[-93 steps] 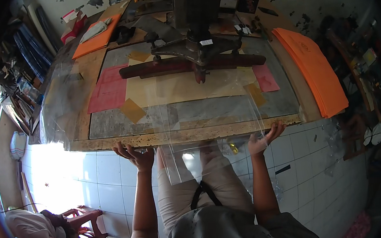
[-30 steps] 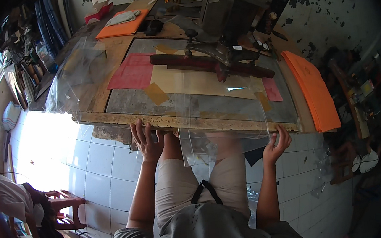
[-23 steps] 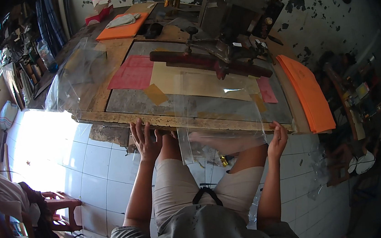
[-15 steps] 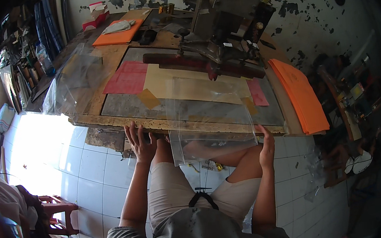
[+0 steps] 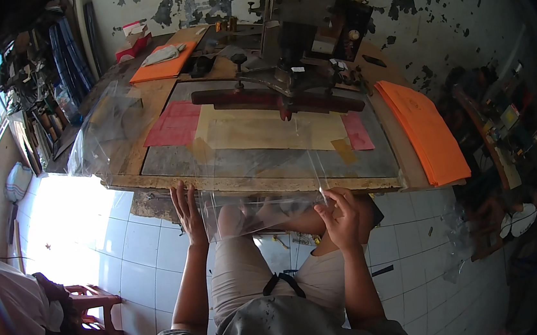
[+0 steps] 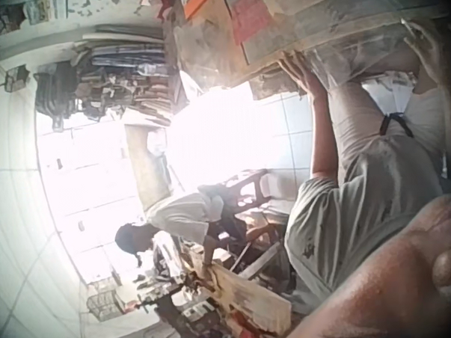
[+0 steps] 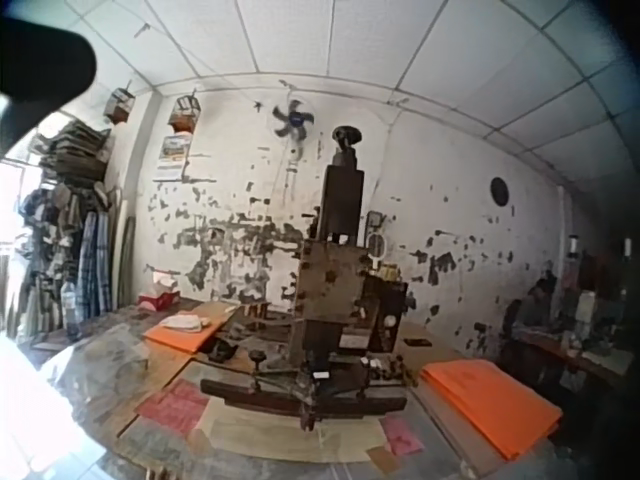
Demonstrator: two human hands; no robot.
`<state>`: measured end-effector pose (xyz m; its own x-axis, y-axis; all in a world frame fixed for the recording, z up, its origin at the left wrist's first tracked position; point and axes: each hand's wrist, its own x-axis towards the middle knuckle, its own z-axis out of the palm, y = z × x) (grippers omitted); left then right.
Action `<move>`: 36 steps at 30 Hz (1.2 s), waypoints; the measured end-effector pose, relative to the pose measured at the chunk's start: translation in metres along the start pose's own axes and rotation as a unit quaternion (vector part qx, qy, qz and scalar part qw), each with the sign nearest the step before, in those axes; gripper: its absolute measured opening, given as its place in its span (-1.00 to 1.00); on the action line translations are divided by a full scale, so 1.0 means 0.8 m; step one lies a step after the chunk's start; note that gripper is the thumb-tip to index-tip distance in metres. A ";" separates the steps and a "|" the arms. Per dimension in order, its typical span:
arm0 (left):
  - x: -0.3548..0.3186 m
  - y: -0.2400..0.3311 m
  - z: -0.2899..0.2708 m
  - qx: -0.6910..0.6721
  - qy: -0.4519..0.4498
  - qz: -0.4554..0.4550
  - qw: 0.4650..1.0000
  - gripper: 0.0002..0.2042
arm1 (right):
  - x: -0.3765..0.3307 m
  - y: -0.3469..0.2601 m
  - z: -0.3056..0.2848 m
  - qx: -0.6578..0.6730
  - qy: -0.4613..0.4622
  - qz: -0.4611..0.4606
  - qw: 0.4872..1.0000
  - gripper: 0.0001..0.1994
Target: The person aligns a clear plastic sheet on a workbench under a manual heat press, operates the press handle, and then folds the edges of the plastic sheet by hand.
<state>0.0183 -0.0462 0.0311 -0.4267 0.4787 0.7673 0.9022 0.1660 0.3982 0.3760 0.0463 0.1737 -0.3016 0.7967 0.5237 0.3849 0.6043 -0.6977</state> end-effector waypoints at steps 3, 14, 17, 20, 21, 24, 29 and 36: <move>0.036 0.054 -0.050 -0.003 -0.024 0.029 0.999 -0.36 | 0.005 0.001 0.016 -0.008 0.032 -0.029 0.999 -0.63; 0.095 -0.002 -0.122 0.056 -0.006 -0.083 0.995 -0.45 | 0.019 -0.004 0.021 -0.047 -0.001 -0.112 0.993 -0.48; 0.137 -0.025 -0.157 -0.007 0.049 -0.077 0.996 -0.45 | 0.000 0.018 0.004 -0.059 -0.009 -0.080 0.995 -0.48; 0.233 0.039 -0.190 -0.032 0.058 -0.039 0.997 -0.47 | -0.013 0.035 -0.022 -0.115 0.042 -0.089 0.988 -0.50; 0.269 0.066 -0.197 -0.038 0.062 -0.011 0.997 -0.49 | -0.014 0.043 -0.031 -0.146 0.052 -0.084 0.984 -0.47; 0.387 0.141 -0.198 -0.081 0.099 0.178 0.976 -0.53 | -0.014 0.072 -0.050 -0.207 0.071 -0.068 0.973 -0.40; 0.633 0.279 -0.189 -0.240 0.242 0.390 0.855 -0.47 | -0.010 0.107 -0.034 -0.214 0.052 -0.022 0.975 -0.38; 0.696 0.596 -0.100 -0.447 0.091 0.464 0.759 -0.32 | 0.000 0.100 -0.034 -0.228 0.046 -0.024 0.972 -0.45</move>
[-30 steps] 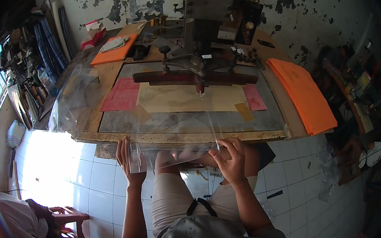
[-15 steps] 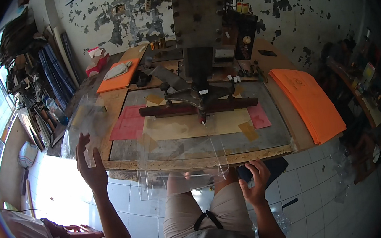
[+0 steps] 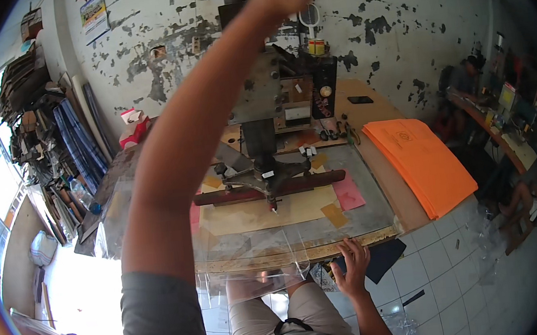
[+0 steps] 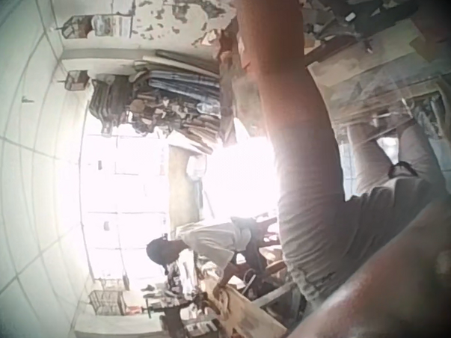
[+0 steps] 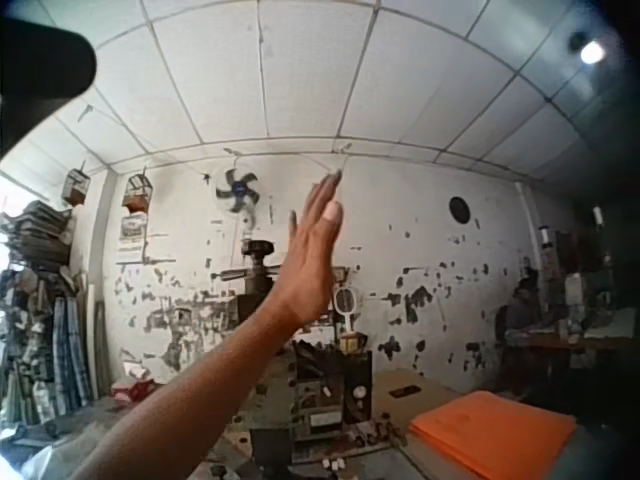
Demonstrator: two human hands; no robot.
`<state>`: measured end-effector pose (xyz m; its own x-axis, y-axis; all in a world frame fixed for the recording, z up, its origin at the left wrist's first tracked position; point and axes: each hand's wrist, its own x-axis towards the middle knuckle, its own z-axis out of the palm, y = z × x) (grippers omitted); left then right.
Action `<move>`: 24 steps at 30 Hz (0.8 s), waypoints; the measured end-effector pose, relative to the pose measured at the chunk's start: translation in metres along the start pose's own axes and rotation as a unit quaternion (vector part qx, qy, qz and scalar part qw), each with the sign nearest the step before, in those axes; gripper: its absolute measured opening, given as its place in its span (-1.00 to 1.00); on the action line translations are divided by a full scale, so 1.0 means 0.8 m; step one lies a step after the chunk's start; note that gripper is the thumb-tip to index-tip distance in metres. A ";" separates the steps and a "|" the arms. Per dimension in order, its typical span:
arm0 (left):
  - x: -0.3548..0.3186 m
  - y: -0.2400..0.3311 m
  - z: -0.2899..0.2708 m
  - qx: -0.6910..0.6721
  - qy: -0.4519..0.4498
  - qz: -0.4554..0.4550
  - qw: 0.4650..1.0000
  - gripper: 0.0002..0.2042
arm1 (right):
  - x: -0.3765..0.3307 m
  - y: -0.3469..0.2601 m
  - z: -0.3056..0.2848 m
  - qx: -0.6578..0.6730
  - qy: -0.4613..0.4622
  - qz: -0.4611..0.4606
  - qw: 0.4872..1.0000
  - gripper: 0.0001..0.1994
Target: The person aligns a clear plastic sheet on a workbench under a manual heat press, operates the press handle, and then folds the edges of the plastic sheet by hand.
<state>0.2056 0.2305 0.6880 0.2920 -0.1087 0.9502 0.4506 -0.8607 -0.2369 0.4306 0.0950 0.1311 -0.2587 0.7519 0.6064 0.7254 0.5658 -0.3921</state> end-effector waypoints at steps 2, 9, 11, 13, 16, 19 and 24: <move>0.018 0.018 0.030 -0.012 -0.016 0.013 1.000 -0.29 | 0.006 -0.002 -0.018 0.018 -0.023 -0.006 1.000 -0.52; -0.006 -0.086 -0.107 0.497 0.115 0.018 0.860 -0.52 | 0.080 0.000 -0.125 0.062 -0.031 -0.076 0.995 -0.69; -0.036 -0.101 -0.111 0.501 0.087 -0.082 0.857 -0.60 | 0.155 -0.019 -0.174 0.054 0.042 -0.105 0.992 -0.73; -0.056 -0.130 -0.150 0.545 -0.072 -0.112 0.828 -0.67 | 0.254 -0.072 -0.219 0.078 0.105 -0.182 0.974 -0.76; -0.077 -0.182 -0.185 0.583 -0.219 -0.061 0.780 -0.79 | 0.420 -0.182 -0.252 0.121 0.184 -0.336 0.916 -0.79; -0.075 -0.204 -0.201 0.590 -0.234 0.006 0.773 -0.87 | 0.570 -0.297 -0.277 0.196 0.110 -0.303 0.926 -0.49; -0.071 -0.215 -0.170 0.522 -0.148 0.021 0.840 -0.83 | 0.751 -0.356 -0.281 0.108 0.025 -0.311 0.944 -0.65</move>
<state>-0.0035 0.3172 0.7026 0.4545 0.1334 0.8807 0.8831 0.0622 -0.4651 0.2120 0.3095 0.7630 -0.5564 0.2380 0.7961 0.2946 0.9524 -0.0788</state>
